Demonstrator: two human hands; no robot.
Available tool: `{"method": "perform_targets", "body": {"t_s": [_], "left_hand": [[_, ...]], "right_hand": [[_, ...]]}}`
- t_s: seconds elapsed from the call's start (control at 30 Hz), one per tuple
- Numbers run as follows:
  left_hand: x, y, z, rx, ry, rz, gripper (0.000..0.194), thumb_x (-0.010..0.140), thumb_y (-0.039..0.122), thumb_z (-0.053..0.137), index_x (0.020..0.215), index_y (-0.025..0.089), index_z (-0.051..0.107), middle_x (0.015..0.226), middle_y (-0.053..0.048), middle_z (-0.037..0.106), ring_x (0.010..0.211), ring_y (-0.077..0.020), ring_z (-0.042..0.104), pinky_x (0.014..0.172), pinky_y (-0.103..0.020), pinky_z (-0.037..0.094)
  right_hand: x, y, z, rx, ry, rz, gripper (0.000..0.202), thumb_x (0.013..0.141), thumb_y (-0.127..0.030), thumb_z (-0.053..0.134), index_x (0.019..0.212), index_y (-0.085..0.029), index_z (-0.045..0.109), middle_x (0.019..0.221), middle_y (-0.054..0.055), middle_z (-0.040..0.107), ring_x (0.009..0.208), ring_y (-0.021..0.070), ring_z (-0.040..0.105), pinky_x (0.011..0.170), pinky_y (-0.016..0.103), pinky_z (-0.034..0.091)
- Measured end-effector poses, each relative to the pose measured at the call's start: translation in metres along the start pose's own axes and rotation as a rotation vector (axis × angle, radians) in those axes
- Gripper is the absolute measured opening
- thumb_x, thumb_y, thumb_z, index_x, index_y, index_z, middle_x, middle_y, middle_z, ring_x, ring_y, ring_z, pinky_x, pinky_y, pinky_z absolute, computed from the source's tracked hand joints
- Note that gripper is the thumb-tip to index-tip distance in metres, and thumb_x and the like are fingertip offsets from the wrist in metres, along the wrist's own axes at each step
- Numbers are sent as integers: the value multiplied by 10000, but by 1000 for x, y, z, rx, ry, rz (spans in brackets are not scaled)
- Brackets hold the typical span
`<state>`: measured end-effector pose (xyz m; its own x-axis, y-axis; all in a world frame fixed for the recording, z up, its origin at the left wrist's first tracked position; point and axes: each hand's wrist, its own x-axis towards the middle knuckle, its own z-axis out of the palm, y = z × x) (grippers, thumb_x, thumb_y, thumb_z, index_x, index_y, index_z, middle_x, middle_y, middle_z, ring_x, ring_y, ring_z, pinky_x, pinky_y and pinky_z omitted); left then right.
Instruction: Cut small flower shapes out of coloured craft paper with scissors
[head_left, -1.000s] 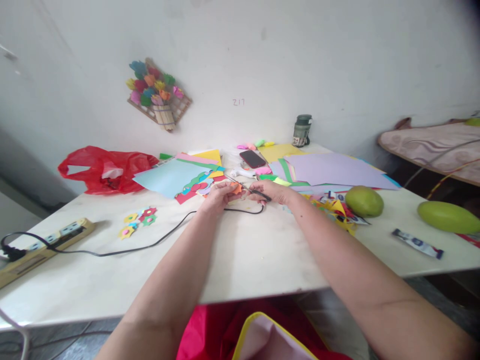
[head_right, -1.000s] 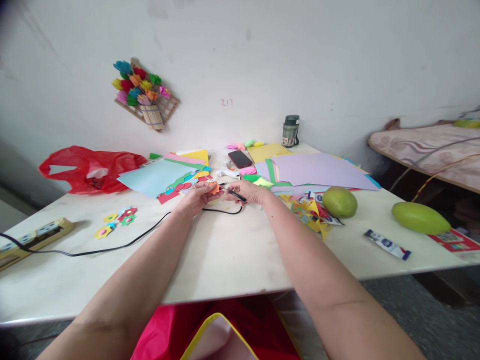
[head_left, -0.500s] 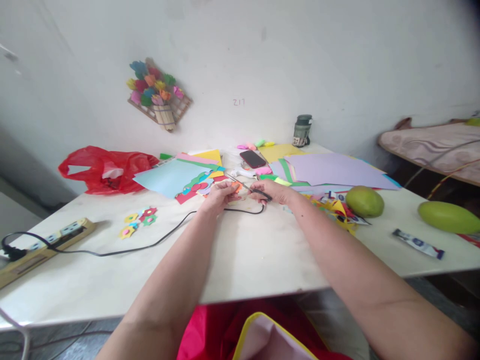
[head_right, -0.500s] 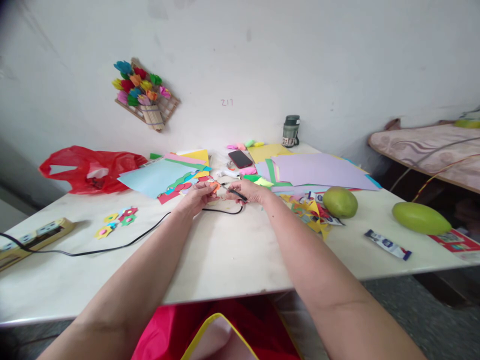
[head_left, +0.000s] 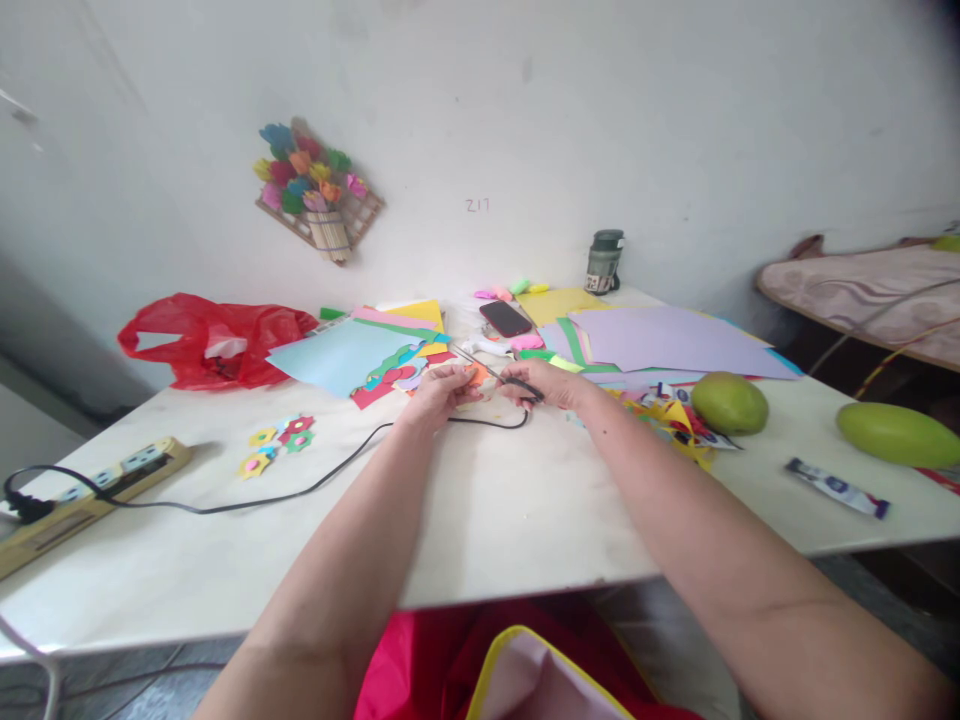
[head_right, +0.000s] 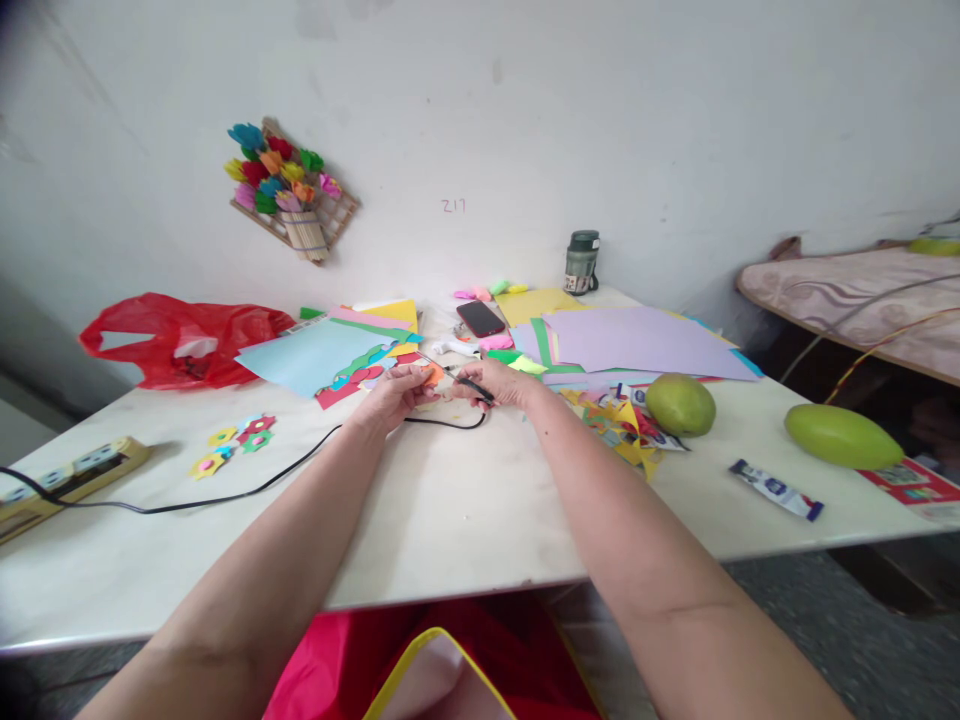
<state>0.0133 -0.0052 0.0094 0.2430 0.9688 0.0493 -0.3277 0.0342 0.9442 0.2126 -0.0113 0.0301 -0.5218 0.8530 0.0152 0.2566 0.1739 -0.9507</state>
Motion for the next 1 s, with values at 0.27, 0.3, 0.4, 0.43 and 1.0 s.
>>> {"method": "perform_targets", "body": {"t_s": [0.27, 0.3, 0.4, 0.43, 1.0], "left_hand": [[0, -1, -1, -17, -25, -13, 195, 644, 170, 767, 643, 111, 581, 615, -36, 660, 524, -136, 643, 637, -284, 561], [1, -1, -1, -19, -24, -15, 191, 651, 166, 763, 647, 110, 581, 619, -38, 664, 526, -137, 647, 639, -283, 563], [1, -1, 0, -26, -9, -29, 170, 666, 151, 747, 656, 108, 582, 625, -46, 674, 532, -147, 659, 640, -283, 569], [1, -1, 0, -28, -1, -36, 160, 670, 148, 741, 660, 107, 586, 628, -51, 678, 533, -151, 662, 635, -281, 569], [-1, 0, 0, -55, -29, -68, 132, 669, 144, 726, 679, 114, 598, 623, -50, 682, 532, -175, 675, 618, -290, 577]], "right_hand": [[0, -2, 1, -25, 5, 17, 141, 744, -211, 662, 685, -137, 557, 474, -45, 490, 372, 49, 422, 351, 166, 337], [0, -2, 1, -23, 4, 12, 142, 744, -211, 659, 684, -137, 554, 474, -47, 488, 375, 49, 423, 357, 166, 344], [0, -2, 2, -23, -7, 2, 133, 746, -215, 649, 699, -135, 553, 473, -53, 484, 380, 46, 417, 371, 165, 360], [0, -1, 2, -22, -11, 2, 128, 748, -219, 643, 706, -134, 556, 472, -54, 484, 380, 46, 415, 371, 166, 362], [3, 3, 0, -36, -43, -24, 96, 746, -219, 606, 697, -150, 561, 490, -47, 490, 394, 57, 449, 361, 163, 339]]}}
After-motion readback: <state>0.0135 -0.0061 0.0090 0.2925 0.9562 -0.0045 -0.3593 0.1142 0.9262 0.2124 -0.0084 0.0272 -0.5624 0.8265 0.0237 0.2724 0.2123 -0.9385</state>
